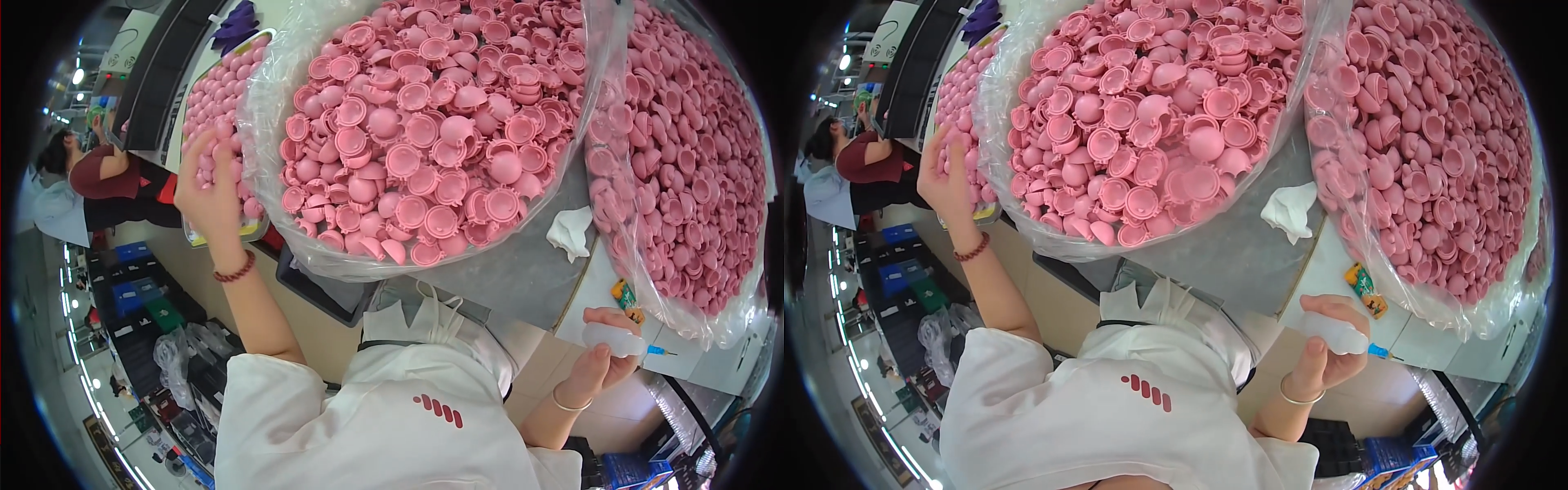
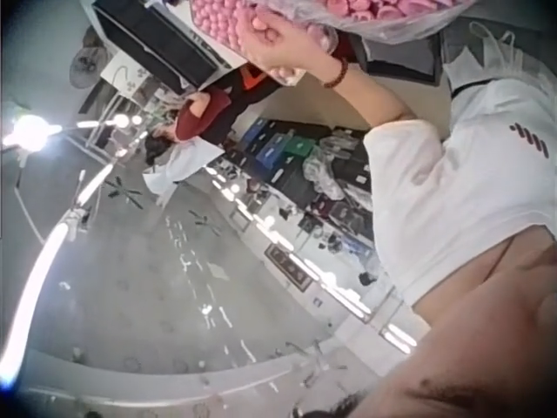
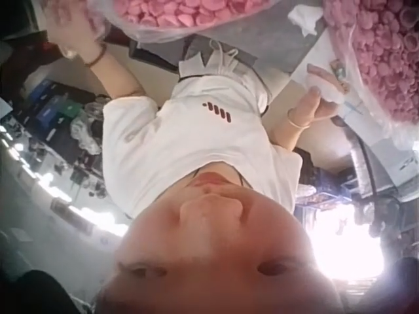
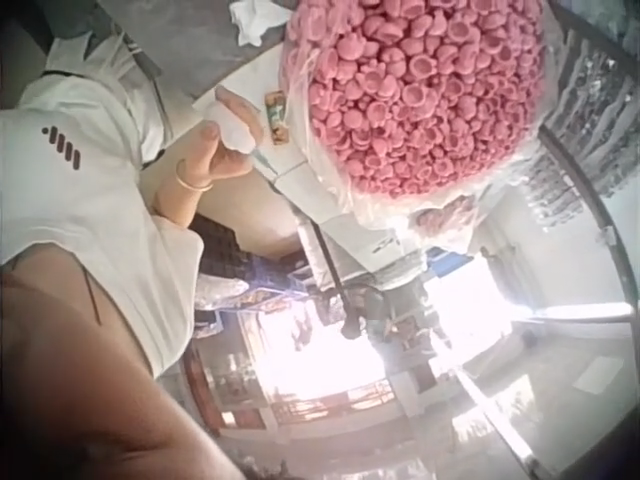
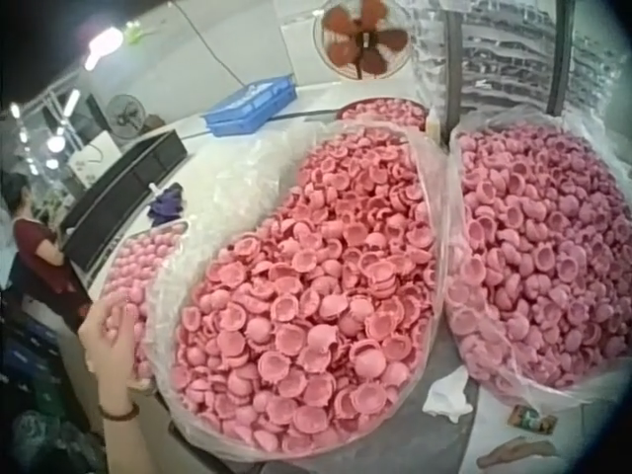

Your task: Glue together two halves of pink plastic spheres to create small balls.

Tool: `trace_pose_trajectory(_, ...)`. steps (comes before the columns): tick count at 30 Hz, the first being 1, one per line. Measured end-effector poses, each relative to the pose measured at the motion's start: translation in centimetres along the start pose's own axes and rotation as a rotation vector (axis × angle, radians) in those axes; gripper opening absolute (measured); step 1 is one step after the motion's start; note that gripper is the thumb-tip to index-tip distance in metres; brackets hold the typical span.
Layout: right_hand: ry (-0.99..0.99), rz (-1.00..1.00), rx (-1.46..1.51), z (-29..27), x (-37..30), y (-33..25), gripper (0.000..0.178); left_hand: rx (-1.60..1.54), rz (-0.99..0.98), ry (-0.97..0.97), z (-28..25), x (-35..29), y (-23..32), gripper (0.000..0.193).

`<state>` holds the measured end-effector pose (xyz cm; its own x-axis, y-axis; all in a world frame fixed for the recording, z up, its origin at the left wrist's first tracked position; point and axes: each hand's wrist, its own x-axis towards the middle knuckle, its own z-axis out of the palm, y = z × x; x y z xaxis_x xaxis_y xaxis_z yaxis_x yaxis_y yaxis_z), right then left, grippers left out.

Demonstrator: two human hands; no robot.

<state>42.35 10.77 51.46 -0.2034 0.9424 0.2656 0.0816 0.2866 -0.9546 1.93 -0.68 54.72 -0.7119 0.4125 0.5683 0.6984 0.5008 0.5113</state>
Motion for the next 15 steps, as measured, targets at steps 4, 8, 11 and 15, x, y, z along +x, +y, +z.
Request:
trace_pose_trajectory(4,-0.035,0.003,0.043,0.4,0.1,-0.4,0.042,0.135,0.407,-0.227,2.9,-1.5,4.6,0.02)
trace_pose_trajectory(8,-0.031,0.0,0.031,-0.6,-0.6,-0.4,0.043,0.051,0.351,-0.3,3.4,-1.0,3.9,0.011)
trace_pose_trajectory(11,0.033,0.056,0.058,-1.8,-1.3,-0.4,0.042,0.027,0.334,-0.258,3.0,-1.6,5.2,0.007)
trace_pose_trajectory(15,0.009,0.125,0.227,-1.6,-1.7,-0.7,0.041,-1.225,-0.223,-0.642,2.6,-5.3,10.1,0.013)
